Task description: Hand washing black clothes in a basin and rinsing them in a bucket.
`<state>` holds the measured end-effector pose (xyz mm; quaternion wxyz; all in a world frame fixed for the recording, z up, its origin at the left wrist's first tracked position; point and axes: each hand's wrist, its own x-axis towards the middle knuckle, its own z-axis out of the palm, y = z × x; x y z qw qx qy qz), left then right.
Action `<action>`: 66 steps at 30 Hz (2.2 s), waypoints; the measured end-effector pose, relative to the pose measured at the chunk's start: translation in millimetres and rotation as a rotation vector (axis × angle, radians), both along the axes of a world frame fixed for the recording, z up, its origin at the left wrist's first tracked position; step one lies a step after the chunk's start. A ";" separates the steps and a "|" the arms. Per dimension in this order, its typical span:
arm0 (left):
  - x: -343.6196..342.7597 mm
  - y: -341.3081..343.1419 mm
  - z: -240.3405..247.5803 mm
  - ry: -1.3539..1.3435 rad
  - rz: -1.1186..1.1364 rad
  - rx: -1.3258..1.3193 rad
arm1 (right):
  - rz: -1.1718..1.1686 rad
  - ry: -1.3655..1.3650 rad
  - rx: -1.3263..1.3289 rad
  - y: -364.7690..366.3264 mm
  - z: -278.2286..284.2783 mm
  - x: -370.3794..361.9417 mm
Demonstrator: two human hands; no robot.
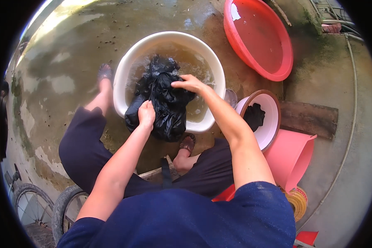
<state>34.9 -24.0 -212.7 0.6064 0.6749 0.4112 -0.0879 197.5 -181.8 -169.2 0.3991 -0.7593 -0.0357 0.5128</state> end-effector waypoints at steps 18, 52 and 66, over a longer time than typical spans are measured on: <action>6.9 -22.1 0.4 -0.175 -0.178 0.012 | -0.234 -0.333 -0.306 -7.4 -15.1 48.5; 77.8 -29.2 110.4 -0.137 -0.179 -1.412 | -1.109 -0.356 0.974 -58.2 269.7 -47.2; 139.0 7.4 256.8 -0.643 -0.632 -1.428 | 0.182 -0.984 0.329 -22.7 158.3 -133.1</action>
